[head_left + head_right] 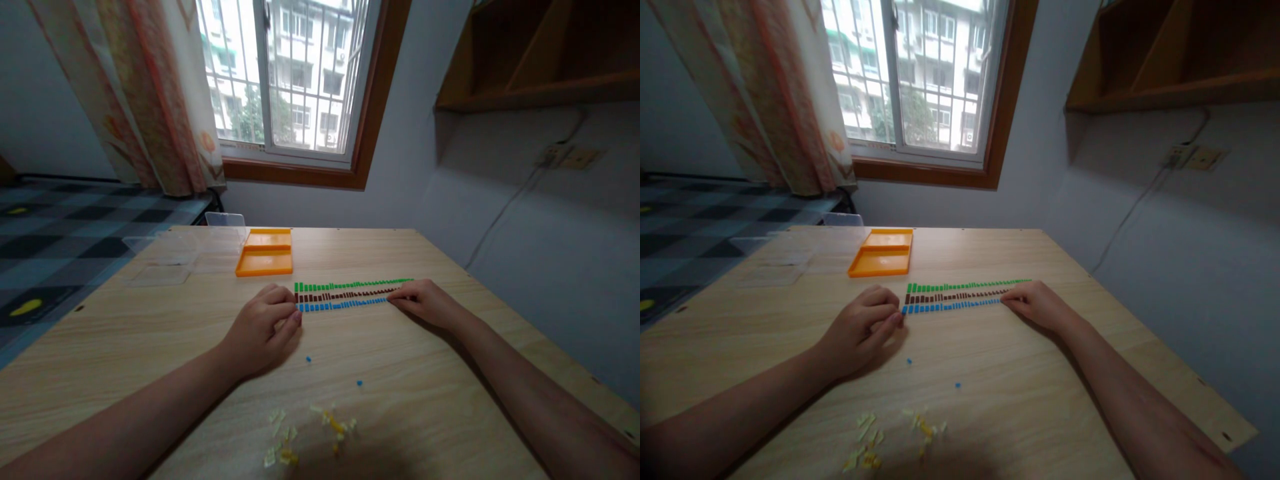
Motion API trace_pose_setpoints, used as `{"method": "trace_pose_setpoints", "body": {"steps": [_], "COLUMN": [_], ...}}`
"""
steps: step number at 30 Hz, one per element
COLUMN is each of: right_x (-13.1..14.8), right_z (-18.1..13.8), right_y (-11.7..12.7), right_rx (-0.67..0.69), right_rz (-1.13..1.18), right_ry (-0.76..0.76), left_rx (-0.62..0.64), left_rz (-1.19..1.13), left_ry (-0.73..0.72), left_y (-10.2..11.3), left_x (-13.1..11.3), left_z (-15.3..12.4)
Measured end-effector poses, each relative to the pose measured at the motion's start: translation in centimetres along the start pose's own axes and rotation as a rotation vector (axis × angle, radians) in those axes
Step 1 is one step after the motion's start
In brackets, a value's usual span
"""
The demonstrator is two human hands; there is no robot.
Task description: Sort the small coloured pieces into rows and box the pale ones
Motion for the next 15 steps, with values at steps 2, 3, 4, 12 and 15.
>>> {"method": "trace_pose_setpoints", "body": {"steps": [2, 3, 4, 12, 15], "right_x": [0.0, 0.0, 0.1, 0.4, 1.8], "right_z": [0.0, 0.0, 0.0, 0.0, -0.1], "right_y": [0.0, 0.0, 0.0, 0.5, 0.7], "right_rx": [-0.005, -0.006, -0.007, -0.052, -0.097], "right_rz": [0.000, 0.001, 0.003, 0.009, 0.001], "right_ry": [0.003, 0.005, 0.006, 0.016, 0.018], "left_rx": [-0.002, 0.000, 0.003, 0.003, 0.053], "left_rz": [0.001, 0.002, 0.001, -0.011, -0.063], "left_ry": [0.001, 0.004, 0.005, 0.001, 0.006], "left_y": [0.0, -0.1, -0.1, -0.2, -0.5], "left_x": [0.0, 0.0, 0.0, 0.3, 0.2], "left_z": [0.0, 0.0, 0.0, -0.1, -0.1]}}
Point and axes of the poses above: each hand's wrist, its own z-axis towards the middle knuckle, its own y-axis out of the back of the hand, x = y × z, the point moved 7 cm from there along z, towards the middle knuckle, and after that the axes turned 9 degrees about y, right-handed, at the moved point
